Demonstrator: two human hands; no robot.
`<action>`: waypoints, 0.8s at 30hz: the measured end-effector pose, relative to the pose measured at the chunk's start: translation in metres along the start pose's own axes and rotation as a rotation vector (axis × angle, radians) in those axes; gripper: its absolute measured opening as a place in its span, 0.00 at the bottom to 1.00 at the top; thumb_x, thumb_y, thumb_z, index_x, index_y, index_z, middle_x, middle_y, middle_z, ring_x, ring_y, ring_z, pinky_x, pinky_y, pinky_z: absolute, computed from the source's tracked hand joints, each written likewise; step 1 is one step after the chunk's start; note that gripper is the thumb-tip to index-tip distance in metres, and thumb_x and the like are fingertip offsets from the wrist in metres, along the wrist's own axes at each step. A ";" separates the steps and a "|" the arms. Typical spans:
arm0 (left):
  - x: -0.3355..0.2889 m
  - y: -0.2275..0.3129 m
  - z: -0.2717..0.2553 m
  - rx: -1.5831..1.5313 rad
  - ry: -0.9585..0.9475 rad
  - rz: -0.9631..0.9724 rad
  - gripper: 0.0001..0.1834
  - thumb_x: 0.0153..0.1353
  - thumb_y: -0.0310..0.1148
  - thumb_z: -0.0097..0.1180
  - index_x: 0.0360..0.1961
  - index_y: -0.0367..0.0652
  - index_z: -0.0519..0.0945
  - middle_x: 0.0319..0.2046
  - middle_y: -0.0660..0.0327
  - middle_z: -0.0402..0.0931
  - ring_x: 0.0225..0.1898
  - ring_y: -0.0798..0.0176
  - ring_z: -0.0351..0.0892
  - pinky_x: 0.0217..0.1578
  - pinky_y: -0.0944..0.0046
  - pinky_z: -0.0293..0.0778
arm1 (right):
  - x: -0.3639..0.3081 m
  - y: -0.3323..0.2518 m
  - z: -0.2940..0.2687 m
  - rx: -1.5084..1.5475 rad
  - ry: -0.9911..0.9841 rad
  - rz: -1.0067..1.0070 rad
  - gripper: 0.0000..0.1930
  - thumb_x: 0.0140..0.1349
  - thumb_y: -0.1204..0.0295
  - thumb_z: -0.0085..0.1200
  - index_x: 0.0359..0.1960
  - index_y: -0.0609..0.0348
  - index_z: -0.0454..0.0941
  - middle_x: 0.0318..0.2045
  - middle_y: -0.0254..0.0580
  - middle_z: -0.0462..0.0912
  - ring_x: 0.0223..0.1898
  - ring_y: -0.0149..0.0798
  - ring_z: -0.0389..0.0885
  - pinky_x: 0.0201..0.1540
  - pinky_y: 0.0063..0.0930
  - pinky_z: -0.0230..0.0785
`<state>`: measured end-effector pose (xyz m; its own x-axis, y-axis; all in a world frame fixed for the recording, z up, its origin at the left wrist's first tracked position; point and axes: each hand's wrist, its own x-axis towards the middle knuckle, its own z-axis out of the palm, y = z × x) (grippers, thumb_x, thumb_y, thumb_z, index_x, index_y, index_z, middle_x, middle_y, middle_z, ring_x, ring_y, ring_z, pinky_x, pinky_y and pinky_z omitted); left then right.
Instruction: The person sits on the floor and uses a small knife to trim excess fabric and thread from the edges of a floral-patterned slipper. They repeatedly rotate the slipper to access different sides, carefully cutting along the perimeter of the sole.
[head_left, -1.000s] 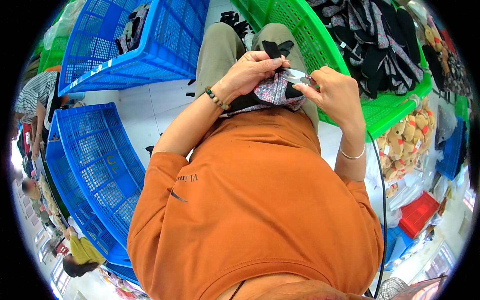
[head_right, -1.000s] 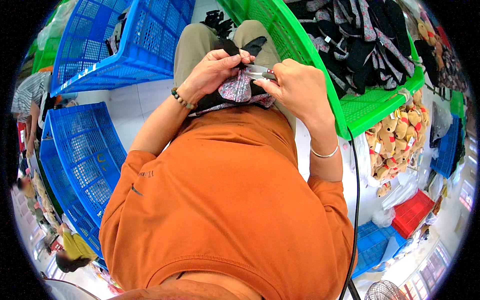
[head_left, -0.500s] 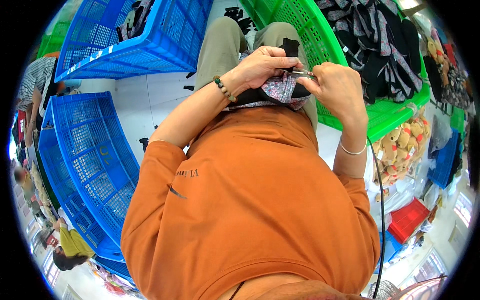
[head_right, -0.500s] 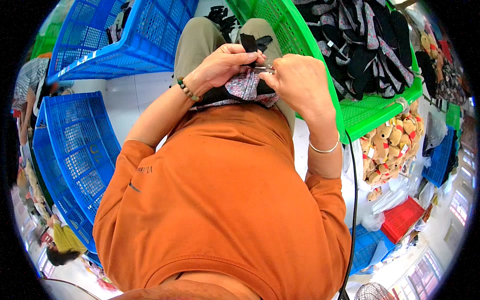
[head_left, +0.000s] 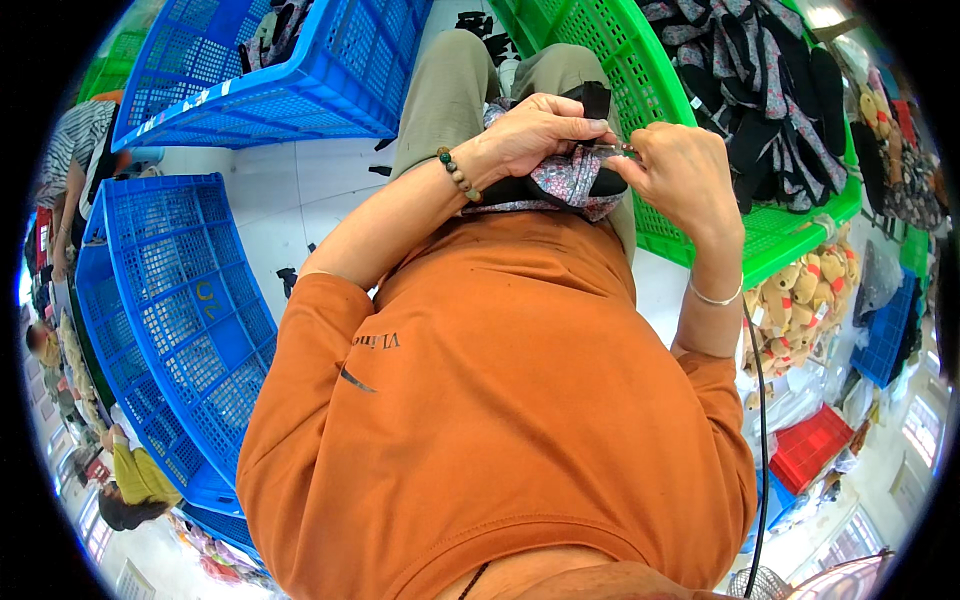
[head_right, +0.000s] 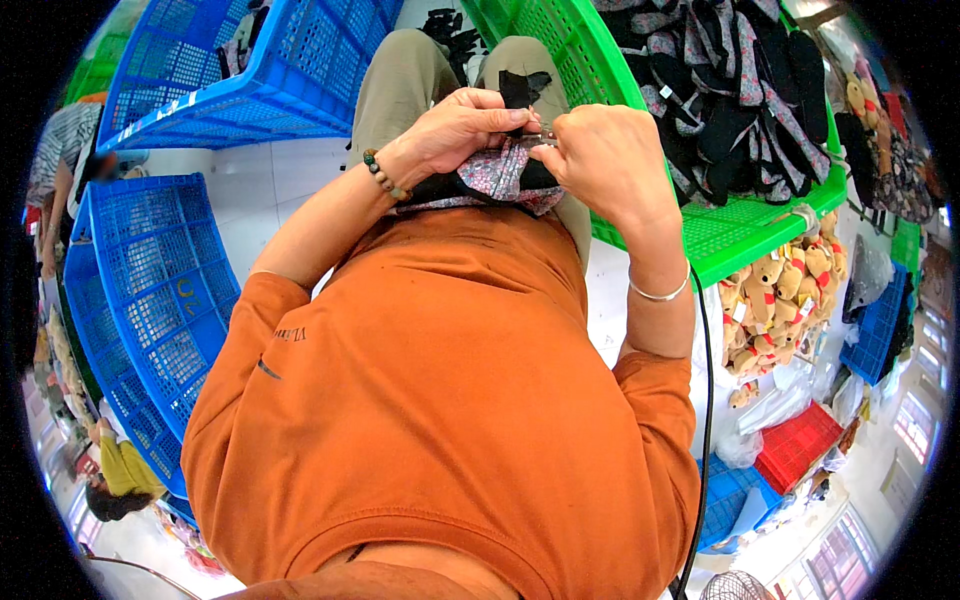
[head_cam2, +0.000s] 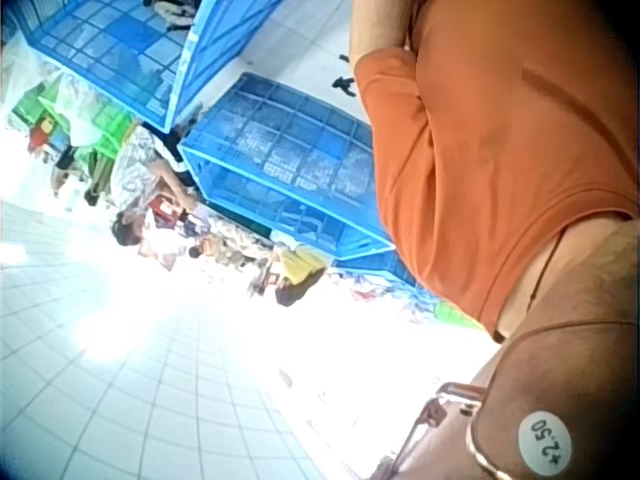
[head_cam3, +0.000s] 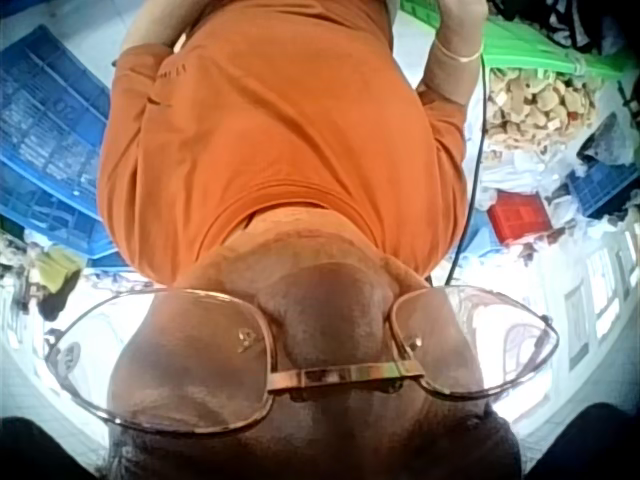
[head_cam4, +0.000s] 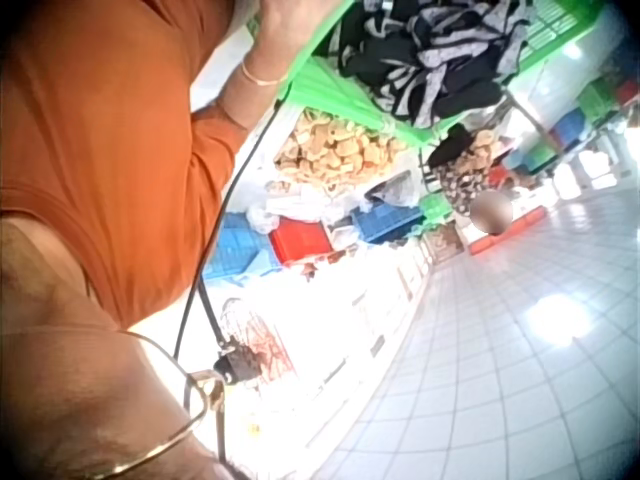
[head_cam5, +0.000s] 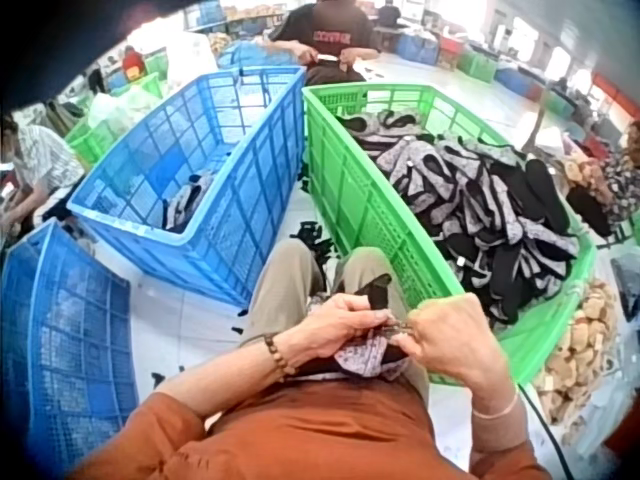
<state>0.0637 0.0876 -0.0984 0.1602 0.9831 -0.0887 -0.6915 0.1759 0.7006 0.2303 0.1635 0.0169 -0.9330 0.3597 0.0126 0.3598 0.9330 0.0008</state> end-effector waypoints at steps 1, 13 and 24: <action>0.000 0.001 0.001 0.006 0.026 -0.009 0.08 0.60 0.30 0.56 0.25 0.39 0.80 0.36 0.56 0.80 0.39 0.67 0.78 0.41 0.69 0.74 | 0.000 0.001 0.001 0.008 0.007 -0.007 0.16 0.47 0.58 0.60 0.17 0.59 0.78 0.18 0.44 0.77 0.22 0.46 0.78 0.25 0.36 0.68; -0.003 -0.005 -0.003 -0.156 0.235 0.036 0.09 0.63 0.35 0.53 0.38 0.41 0.77 0.38 0.61 0.77 0.46 0.64 0.75 0.45 0.59 0.71 | -0.011 0.007 -0.004 0.196 0.133 0.197 0.18 0.55 0.57 0.56 0.19 0.60 0.76 0.18 0.47 0.76 0.21 0.47 0.77 0.23 0.35 0.66; -0.009 0.000 -0.015 -0.285 0.246 0.081 0.08 0.61 0.35 0.55 0.35 0.41 0.78 0.35 0.62 0.78 0.40 0.67 0.76 0.41 0.64 0.73 | 0.012 -0.001 0.109 1.475 0.155 0.248 0.12 0.50 0.72 0.65 0.35 0.62 0.78 0.22 0.20 0.64 0.24 0.17 0.59 0.26 0.12 0.53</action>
<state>0.0516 0.0797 -0.1083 -0.0534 0.9711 -0.2327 -0.8687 0.0697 0.4904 0.2172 0.1680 -0.0921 -0.8076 0.5887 -0.0356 0.0816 0.0518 -0.9953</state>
